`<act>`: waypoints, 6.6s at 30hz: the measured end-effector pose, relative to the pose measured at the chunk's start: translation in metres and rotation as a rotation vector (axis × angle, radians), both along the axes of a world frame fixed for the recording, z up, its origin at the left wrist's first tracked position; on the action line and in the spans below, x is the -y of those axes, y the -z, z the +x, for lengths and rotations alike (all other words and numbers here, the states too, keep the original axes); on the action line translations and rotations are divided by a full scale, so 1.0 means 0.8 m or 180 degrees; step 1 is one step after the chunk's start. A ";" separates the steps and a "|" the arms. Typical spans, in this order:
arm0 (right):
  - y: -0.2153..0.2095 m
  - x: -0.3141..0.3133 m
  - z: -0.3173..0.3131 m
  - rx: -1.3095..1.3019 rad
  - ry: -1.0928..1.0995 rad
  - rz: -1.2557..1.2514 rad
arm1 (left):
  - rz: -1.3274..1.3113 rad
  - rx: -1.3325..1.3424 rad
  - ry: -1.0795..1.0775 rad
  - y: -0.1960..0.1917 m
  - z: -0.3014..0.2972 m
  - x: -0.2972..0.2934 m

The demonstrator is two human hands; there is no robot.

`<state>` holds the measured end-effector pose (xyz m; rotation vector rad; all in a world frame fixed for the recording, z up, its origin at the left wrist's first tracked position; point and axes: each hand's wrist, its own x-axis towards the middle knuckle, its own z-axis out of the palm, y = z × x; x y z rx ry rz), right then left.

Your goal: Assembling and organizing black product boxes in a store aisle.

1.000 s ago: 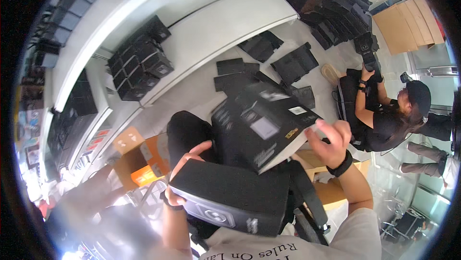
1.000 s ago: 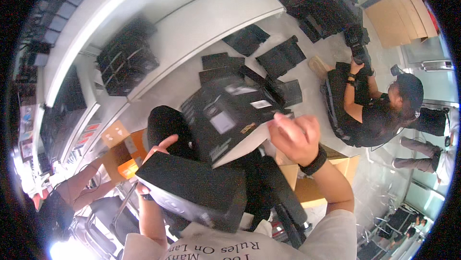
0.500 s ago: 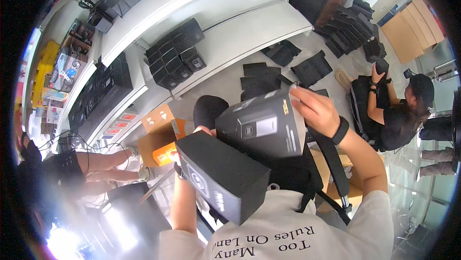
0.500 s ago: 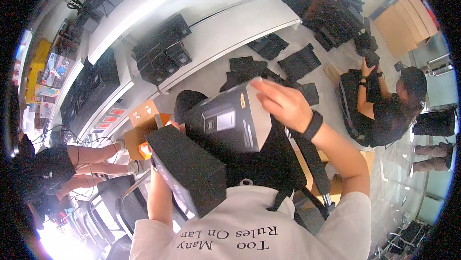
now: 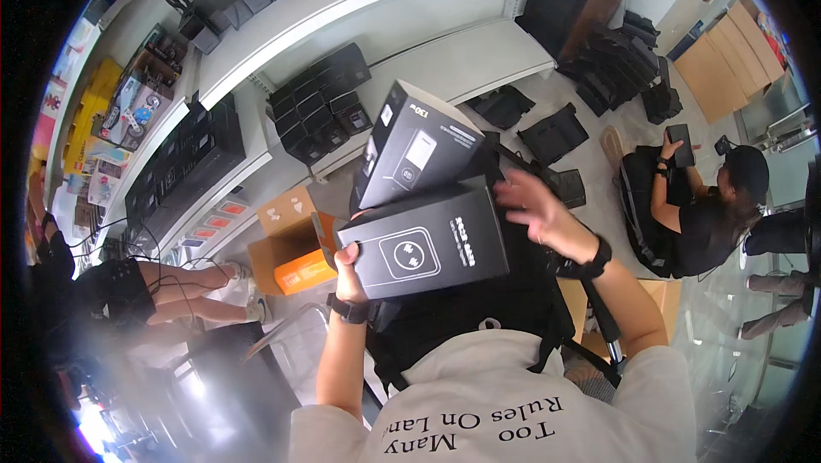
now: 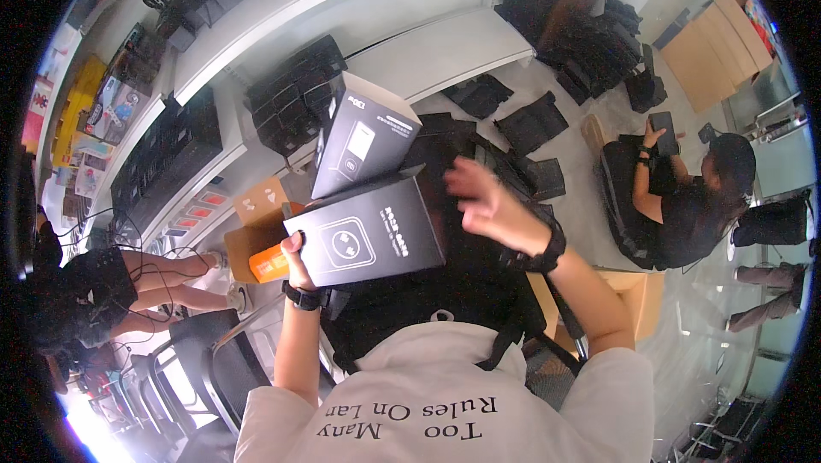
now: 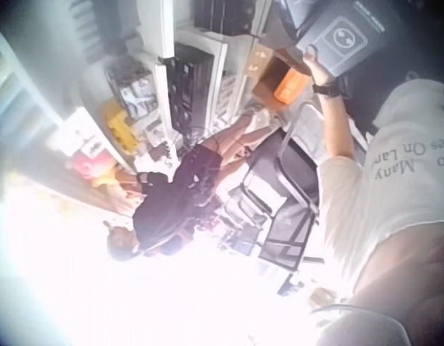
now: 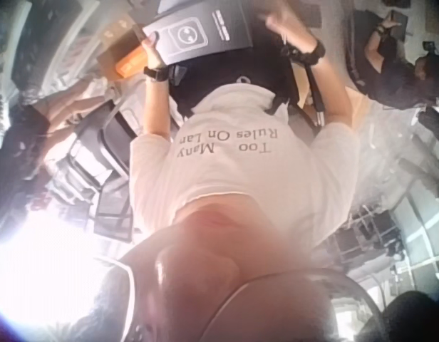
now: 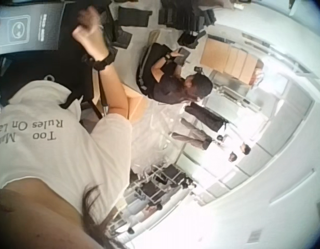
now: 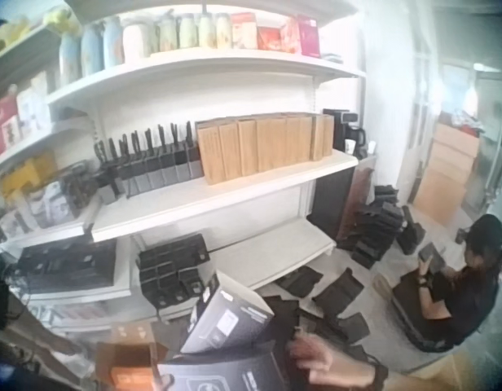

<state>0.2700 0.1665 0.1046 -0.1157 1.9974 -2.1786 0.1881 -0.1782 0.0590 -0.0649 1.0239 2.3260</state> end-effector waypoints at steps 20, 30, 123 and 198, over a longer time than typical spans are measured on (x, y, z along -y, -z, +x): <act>-0.003 -0.051 0.038 -0.0048 0.1923 -0.1279 | -0.0680 -0.1025 -0.1180 -0.001 -0.028 0.015; 0.006 -0.023 0.042 0.0628 0.1359 -0.1700 | -0.0927 -0.1389 -0.1581 -0.005 -0.040 0.035; -0.065 -0.043 0.064 0.1194 0.1000 0.0069 | -0.0082 -0.0832 0.0021 -0.004 -0.026 0.018; -0.024 -0.029 0.015 0.0891 0.1153 -0.1095 | -0.0497 -0.1381 0.0107 -0.034 -0.055 0.036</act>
